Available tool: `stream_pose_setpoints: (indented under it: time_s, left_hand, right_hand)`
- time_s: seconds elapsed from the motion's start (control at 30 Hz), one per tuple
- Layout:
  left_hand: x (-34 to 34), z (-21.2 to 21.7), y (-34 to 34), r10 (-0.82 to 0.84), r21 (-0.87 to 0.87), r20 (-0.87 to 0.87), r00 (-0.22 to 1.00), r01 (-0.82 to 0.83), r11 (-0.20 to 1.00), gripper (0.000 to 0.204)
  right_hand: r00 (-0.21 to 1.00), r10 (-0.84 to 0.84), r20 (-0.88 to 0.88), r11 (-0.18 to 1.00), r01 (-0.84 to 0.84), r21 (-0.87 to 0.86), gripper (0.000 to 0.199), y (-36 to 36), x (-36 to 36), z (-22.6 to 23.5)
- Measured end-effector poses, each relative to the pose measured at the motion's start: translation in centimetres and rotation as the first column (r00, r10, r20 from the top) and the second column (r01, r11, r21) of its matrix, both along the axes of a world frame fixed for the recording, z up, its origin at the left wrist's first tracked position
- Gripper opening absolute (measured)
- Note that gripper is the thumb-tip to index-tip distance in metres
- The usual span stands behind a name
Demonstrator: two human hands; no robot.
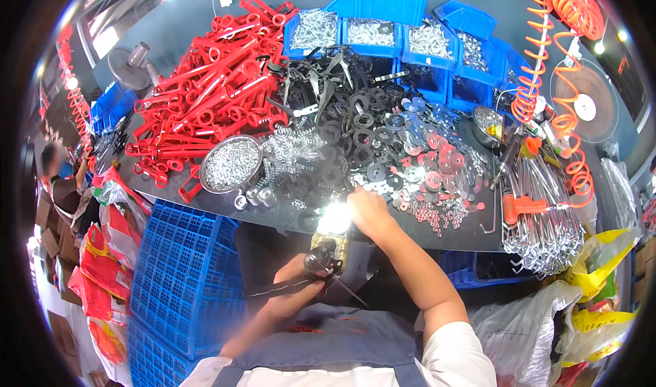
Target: Assembling industrial components including red plastic parts and metal brackets using a power drill and pneumatic tools.
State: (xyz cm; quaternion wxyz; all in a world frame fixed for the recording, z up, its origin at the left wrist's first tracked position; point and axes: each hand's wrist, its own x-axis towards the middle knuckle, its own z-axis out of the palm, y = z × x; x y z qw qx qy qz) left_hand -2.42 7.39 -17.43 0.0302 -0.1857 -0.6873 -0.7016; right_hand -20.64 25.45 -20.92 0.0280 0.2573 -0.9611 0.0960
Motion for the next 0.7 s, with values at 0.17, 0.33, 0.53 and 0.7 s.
stream_pose_setpoints:
  time_s: [0.17,0.33,0.53,0.7]
  left_hand:
    - [-0.4,-0.3,0.5,-0.016,0.029,0.036,0.999,0.015,0.999,0.016]
    - [-0.5,-0.3,0.9,0.064,0.051,0.088,0.994,-0.069,0.996,0.013]
    - [-0.7,-0.8,1.2,0.044,0.119,0.149,0.988,-0.062,0.991,0.013]
    - [-1.0,-0.7,2.1,0.102,0.021,0.109,0.989,-0.104,0.994,0.015]
  right_hand:
    - [0.996,0.062,-0.061,0.993,-0.068,-0.094,0.017,1.3,0.2,0.2]
    - [0.993,-0.007,-0.121,0.998,-0.001,-0.061,0.016,2.0,1.4,0.7]
    - [0.955,-0.058,-0.292,0.995,0.033,-0.09,0.021,4.2,0.9,-0.1]
    - [0.96,0.074,0.269,0.459,0.206,-0.864,0.015,6.0,0.5,2.4]
